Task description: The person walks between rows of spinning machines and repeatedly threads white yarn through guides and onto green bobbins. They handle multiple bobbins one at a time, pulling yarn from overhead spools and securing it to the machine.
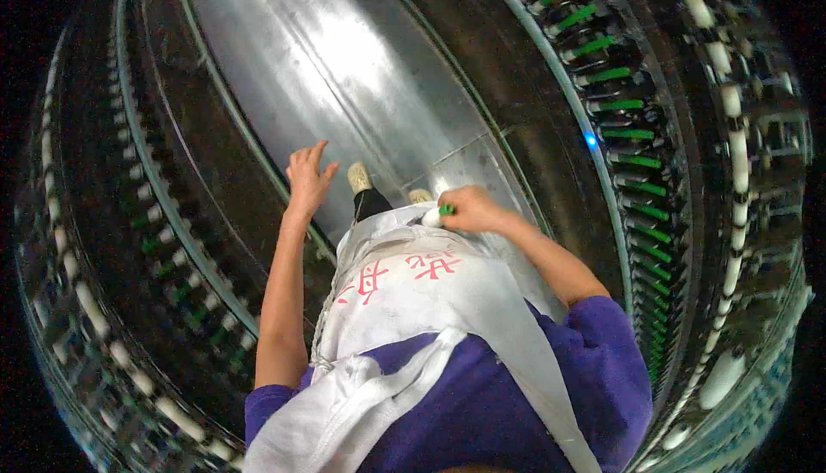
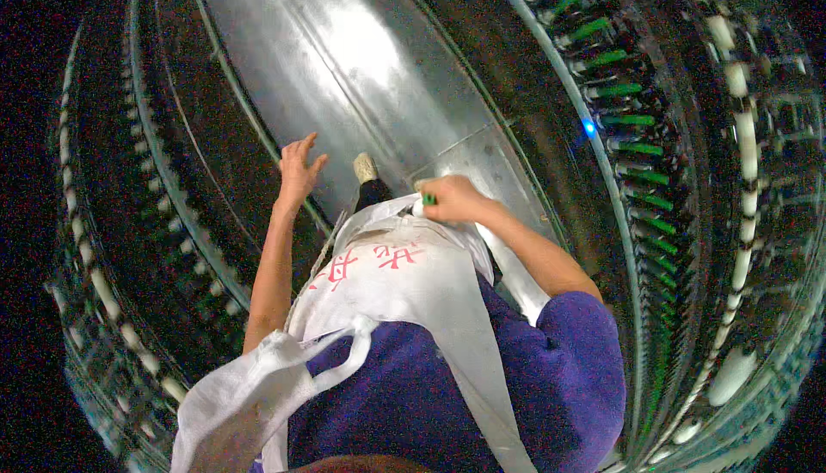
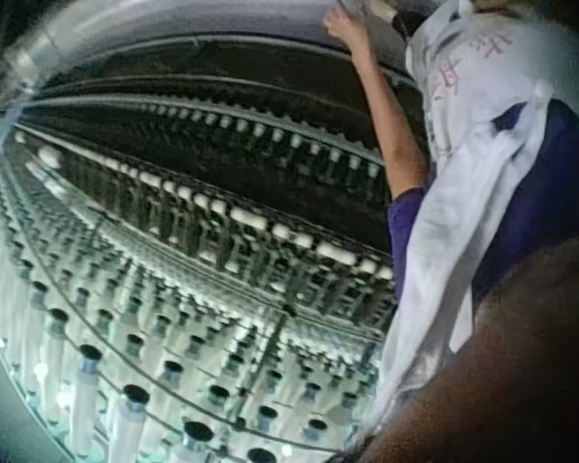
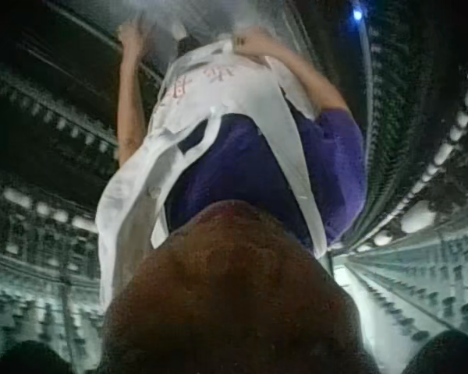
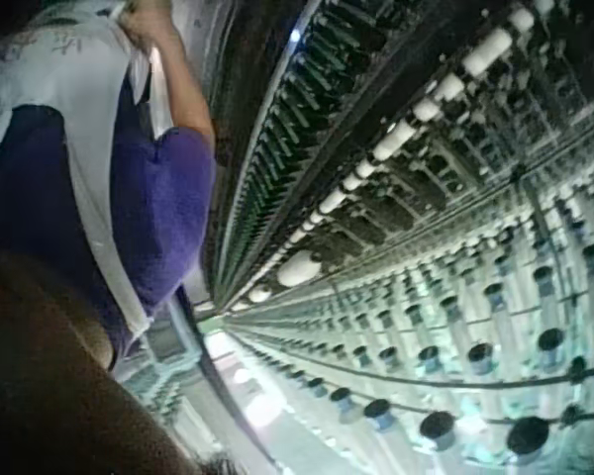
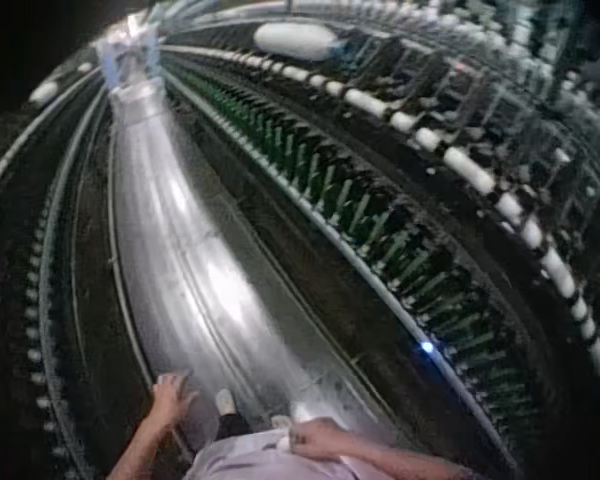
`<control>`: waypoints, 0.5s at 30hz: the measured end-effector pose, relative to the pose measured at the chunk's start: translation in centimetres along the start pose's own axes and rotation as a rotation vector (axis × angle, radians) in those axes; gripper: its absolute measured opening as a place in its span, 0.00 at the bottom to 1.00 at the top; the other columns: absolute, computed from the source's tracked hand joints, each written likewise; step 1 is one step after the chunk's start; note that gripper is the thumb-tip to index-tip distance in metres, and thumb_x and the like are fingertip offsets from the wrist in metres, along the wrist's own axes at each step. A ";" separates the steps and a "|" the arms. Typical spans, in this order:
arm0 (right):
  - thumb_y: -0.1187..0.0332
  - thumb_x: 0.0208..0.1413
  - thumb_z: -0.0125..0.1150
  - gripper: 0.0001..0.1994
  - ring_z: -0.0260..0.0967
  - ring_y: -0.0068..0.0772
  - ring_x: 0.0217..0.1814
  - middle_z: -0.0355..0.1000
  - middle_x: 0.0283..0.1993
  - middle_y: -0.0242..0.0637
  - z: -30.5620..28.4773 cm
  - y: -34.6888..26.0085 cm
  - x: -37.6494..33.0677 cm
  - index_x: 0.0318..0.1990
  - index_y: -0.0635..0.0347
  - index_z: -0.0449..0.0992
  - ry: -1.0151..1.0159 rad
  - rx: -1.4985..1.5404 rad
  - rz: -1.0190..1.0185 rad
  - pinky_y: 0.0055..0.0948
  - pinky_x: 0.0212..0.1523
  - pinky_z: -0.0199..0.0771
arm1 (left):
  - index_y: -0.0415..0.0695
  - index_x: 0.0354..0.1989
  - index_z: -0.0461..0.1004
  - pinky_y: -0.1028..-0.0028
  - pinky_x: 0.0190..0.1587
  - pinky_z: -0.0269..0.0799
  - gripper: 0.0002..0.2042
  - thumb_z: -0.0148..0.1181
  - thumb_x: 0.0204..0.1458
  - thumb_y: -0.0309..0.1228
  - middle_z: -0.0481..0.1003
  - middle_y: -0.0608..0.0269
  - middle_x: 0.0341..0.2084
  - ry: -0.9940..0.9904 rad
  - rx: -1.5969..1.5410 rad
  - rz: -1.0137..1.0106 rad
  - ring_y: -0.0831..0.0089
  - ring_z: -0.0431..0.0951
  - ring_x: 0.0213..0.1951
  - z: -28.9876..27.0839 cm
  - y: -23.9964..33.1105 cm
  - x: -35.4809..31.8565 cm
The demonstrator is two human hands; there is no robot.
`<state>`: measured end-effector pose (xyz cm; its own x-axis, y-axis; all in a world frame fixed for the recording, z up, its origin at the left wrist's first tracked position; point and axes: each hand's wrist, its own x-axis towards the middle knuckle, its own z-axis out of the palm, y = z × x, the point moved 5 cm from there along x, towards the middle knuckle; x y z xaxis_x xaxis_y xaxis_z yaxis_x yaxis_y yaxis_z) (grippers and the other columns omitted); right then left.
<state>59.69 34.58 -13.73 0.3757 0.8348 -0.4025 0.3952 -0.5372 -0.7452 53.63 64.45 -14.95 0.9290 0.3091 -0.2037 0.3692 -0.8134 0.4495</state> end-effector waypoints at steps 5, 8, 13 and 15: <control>0.57 0.58 0.49 0.13 0.69 0.36 0.40 0.70 0.34 0.39 -8.7 -2.0 3.7 0.39 0.57 0.69 0.550 1.615 -0.089 0.37 0.45 0.69 | 0.40 0.48 0.69 0.71 0.43 0.66 0.18 0.57 0.51 0.35 0.71 0.56 0.39 -0.163 -0.666 0.013 0.66 0.71 0.42 -1.1 4.9 8.5; 0.47 0.57 0.42 0.20 0.69 0.38 0.29 0.68 0.28 0.37 -7.7 -5.3 8.9 0.37 0.55 0.65 0.530 2.016 -0.091 0.40 0.33 0.72 | 0.39 0.49 0.68 0.74 0.40 0.68 0.21 0.49 0.55 0.44 0.72 0.59 0.38 -0.445 -0.957 0.033 0.72 0.72 0.39 -1.7 9.6 10.6; 0.47 0.58 0.43 0.19 0.66 0.32 0.22 0.66 0.25 0.34 -4.6 -10.1 12.9 0.39 0.54 0.65 0.462 1.877 0.032 0.32 0.25 0.71 | 0.39 0.40 0.68 0.74 0.35 0.71 0.18 0.47 0.57 0.44 0.71 0.62 0.27 -0.891 -1.338 -0.211 0.73 0.73 0.30 -3.2 14.5 11.8; 0.51 0.59 0.44 0.17 0.65 0.27 0.23 0.66 0.26 0.32 -5.1 -10.2 12.1 0.38 0.56 0.65 0.560 1.559 0.092 0.29 0.26 0.70 | 0.39 0.40 0.68 0.73 0.33 0.72 0.17 0.47 0.57 0.43 0.69 0.63 0.25 -0.878 -1.378 -0.248 0.73 0.72 0.29 -3.5 15.1 13.0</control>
<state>64.48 49.50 -8.32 0.7206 0.4795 -0.5007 -0.6784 0.3389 -0.6518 71.38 57.96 -7.78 0.7266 -0.3887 -0.5665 0.6866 0.3796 0.6201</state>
